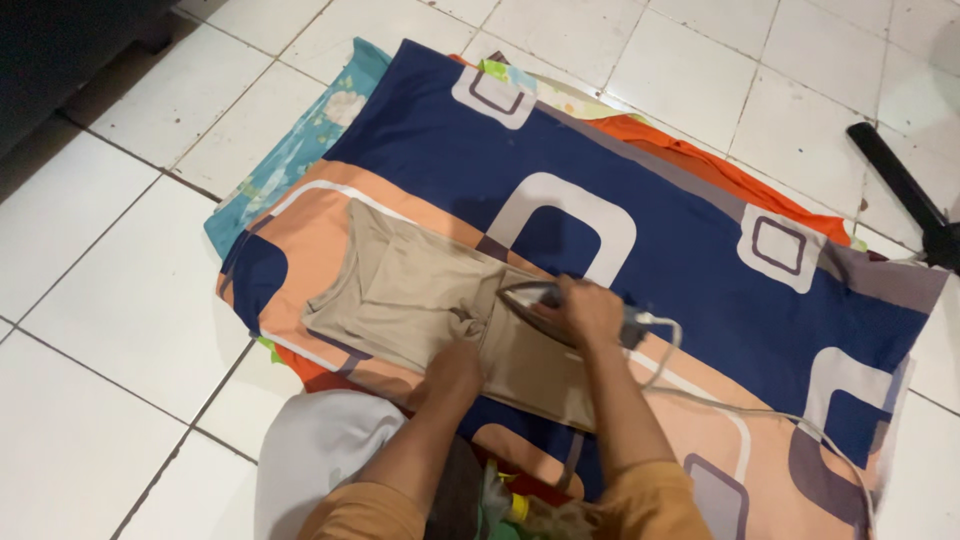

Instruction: The person irons a beige long-sleeved shirt on a patterned mat laid on the floor, then switches to a checkered shirt and irons it as well. The person uses a handheld iron and smooths the fabric with their hands between passes.

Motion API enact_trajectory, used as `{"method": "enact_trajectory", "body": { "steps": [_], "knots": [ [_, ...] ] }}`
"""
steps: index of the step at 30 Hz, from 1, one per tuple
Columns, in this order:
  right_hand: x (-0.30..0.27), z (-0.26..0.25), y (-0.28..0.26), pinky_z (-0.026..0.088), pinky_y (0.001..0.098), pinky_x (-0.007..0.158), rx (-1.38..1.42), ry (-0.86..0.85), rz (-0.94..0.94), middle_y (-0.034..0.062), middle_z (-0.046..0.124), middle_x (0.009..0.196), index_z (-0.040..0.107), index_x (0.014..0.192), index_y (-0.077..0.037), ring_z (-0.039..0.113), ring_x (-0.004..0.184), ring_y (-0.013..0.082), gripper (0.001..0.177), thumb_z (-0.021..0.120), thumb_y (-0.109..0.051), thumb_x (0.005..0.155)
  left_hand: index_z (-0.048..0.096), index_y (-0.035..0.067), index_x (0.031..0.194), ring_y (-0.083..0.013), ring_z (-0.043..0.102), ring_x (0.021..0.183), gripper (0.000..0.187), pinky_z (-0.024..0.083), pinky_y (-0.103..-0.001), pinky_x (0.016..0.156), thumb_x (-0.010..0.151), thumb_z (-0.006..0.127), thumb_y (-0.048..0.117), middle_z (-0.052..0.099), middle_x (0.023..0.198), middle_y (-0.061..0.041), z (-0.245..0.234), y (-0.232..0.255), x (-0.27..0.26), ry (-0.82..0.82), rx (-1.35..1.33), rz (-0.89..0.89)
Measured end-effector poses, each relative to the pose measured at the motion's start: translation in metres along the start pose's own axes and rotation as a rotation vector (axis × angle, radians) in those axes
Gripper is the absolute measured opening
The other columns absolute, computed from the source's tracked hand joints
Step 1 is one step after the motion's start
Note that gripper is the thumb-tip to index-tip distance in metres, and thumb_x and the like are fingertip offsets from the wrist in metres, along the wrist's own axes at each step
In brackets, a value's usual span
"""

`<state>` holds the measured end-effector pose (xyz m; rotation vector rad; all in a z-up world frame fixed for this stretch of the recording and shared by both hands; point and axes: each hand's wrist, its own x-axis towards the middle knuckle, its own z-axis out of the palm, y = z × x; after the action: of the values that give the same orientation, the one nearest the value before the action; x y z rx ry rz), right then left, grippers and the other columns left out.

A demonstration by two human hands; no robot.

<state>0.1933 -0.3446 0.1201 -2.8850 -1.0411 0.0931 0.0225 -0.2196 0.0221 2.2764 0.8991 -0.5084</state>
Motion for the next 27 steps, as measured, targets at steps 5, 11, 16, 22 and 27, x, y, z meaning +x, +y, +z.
{"method": "enact_trajectory", "body": {
  "steps": [5,11,16,22,27],
  "knots": [
    [0.014,-0.005,0.006,0.056,0.0478,0.07,0.044,-0.039,0.027,0.0114,0.076,0.085,0.073,0.095,-0.013,0.073,0.08,0.0327,0.052,0.078,-0.061,0.074,0.076,0.002,0.095,-0.0374,0.07,0.105,0.015,0.057,-0.046,0.088,0.084,0.071,0.011,0.073,0.106,-0.021,0.0,-0.003,-0.006,0.133,0.053,0.054],
    [-0.067,-0.022,0.098,0.057,0.0486,0.069,-0.011,-0.035,0.401,0.0169,0.076,0.086,0.071,0.1,-0.013,0.074,0.08,0.037,0.063,0.073,-0.071,0.076,0.073,0.001,0.097,-0.0373,0.069,0.107,0.019,0.056,-0.046,0.091,0.086,0.07,0.016,0.072,0.108,-0.022,0.007,-0.004,-0.014,0.177,0.017,0.097],
    [-0.137,-0.027,0.166,0.055,0.0496,0.066,-0.123,0.009,0.542,0.0186,0.073,0.079,0.071,0.094,-0.009,0.071,0.075,0.0386,0.064,0.077,-0.069,0.073,0.065,0.008,0.127,-0.0365,0.064,0.121,0.035,0.052,-0.046,0.101,0.092,0.064,0.009,0.069,0.125,-0.018,0.029,0.01,-0.015,0.239,0.203,0.41],
    [-0.13,0.038,0.124,0.05,0.0493,0.078,-0.151,0.592,0.44,0.0158,0.07,0.094,0.067,0.095,-0.008,0.067,0.089,0.0343,0.028,0.07,-0.036,0.096,0.0,0.001,0.159,-0.0393,-0.004,0.156,0.123,0.004,-0.053,0.124,0.08,0.077,0.057,-0.001,0.169,-0.021,0.022,0.024,-0.06,-0.012,0.33,0.554],
    [-0.092,0.112,0.089,0.052,0.0423,0.072,0.589,0.193,0.486,0.0154,0.072,0.088,0.07,0.097,-0.004,0.069,0.081,0.0311,0.03,0.078,-0.03,0.086,-0.006,0.002,0.16,-0.0406,-0.012,0.156,0.135,0.0,-0.053,0.125,0.075,0.08,0.063,-0.009,0.169,-0.023,0.019,0.023,-0.062,0.014,0.277,0.503]
  ]
}}
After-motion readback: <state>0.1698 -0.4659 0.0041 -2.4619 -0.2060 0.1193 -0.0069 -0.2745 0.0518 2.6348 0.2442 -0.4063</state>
